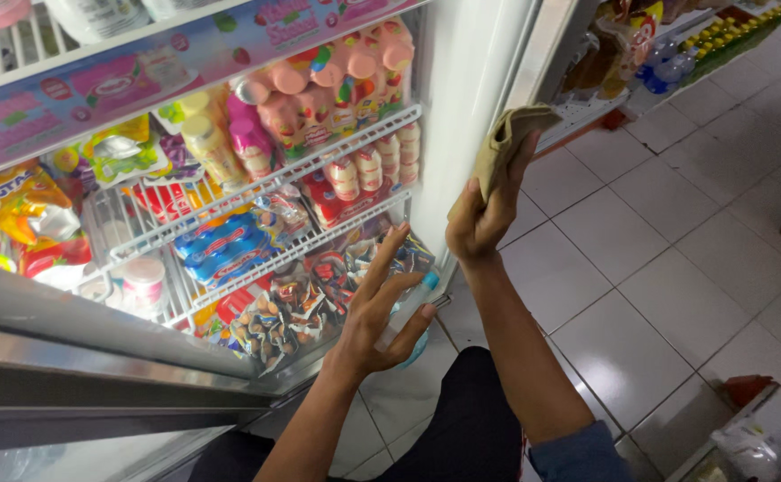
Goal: The person wipes the exterior surfaces of a double-door glass-front refrigerator using a spray bottle and a cloth.
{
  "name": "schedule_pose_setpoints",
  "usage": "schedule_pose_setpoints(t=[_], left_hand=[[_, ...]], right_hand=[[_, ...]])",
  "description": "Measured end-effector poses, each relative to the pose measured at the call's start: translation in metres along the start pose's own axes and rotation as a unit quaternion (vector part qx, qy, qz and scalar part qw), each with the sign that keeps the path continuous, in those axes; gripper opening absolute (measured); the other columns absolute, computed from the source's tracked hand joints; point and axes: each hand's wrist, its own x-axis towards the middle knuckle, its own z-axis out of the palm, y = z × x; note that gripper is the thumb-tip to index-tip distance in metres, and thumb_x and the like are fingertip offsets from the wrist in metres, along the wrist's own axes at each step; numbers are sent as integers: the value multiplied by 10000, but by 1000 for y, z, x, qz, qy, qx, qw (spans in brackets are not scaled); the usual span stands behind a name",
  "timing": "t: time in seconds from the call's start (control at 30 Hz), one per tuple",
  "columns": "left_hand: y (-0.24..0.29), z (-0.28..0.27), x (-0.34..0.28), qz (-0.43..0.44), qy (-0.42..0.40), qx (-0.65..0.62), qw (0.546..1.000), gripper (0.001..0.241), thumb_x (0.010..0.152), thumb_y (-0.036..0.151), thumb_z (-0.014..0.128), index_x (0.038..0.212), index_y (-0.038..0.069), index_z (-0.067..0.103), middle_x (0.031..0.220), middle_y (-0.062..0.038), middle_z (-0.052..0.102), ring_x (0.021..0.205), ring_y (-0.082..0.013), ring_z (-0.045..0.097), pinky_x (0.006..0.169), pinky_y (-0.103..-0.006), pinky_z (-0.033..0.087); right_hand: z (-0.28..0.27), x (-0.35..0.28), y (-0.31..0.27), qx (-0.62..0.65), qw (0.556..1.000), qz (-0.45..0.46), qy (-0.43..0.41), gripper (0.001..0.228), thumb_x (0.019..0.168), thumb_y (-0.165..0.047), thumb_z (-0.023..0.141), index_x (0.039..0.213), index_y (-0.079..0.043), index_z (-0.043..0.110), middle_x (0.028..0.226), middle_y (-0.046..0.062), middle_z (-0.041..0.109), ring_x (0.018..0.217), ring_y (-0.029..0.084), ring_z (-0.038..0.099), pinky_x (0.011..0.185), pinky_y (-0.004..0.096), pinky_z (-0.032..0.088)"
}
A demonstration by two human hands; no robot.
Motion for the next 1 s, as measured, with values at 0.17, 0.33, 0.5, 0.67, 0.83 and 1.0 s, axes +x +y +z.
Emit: schedule_pose_setpoints(t=[0.17,0.33,0.5,0.67,0.83,1.0], left_hand=[[10,-28,-29,-17,17,6,1000,293,924,151,735,1149,-28,681,1624,-303,374,1560,-449,355,1287,-539,317],[25,-67,-70,-27,79,28,996,283,941,159,707,1133,-46,673,1630,-309,367,1574,-455,342,1298,-538,310],[39,-109,-114,-51,139,92,985,296,944,165,694,1133,-62,678,1610,-323,388,1554,-448,375,1292,-541,304],[44,-144,-154,-46,234,118,964,331,992,203,629,1135,-95,658,1591,-348,387,1532,-457,392,1270,-527,320],[43,-165,-184,-27,326,140,935,396,1001,253,606,1122,-123,648,1476,-339,521,1357,-409,609,1155,-473,494],[43,-170,-196,-14,342,190,920,364,1000,239,611,1058,-119,641,1390,-340,584,1326,-430,639,1147,-474,520]], right_hand=[[24,-31,-41,17,1000,17,-5,492,1114,-150,460,1567,40,417,1719,271,140,1624,442,155,1325,499,200],[48,-59,-93,8,999,3,-54,466,1088,-98,518,1530,43,473,1684,308,217,1613,486,207,1317,535,209],[78,-88,-147,26,992,-57,-113,475,1055,-61,627,1501,49,505,1641,335,263,1567,541,231,1311,605,253],[112,-101,-207,64,973,-132,-177,416,977,-45,648,1381,48,622,1577,305,371,1486,545,354,1242,662,288],[136,-99,-259,85,961,-188,-185,375,971,10,637,1344,30,665,1512,260,458,1435,530,422,1223,645,336],[139,-111,-266,116,941,-218,-230,358,960,38,680,1314,-8,710,1459,191,532,1412,408,506,1177,578,410]])
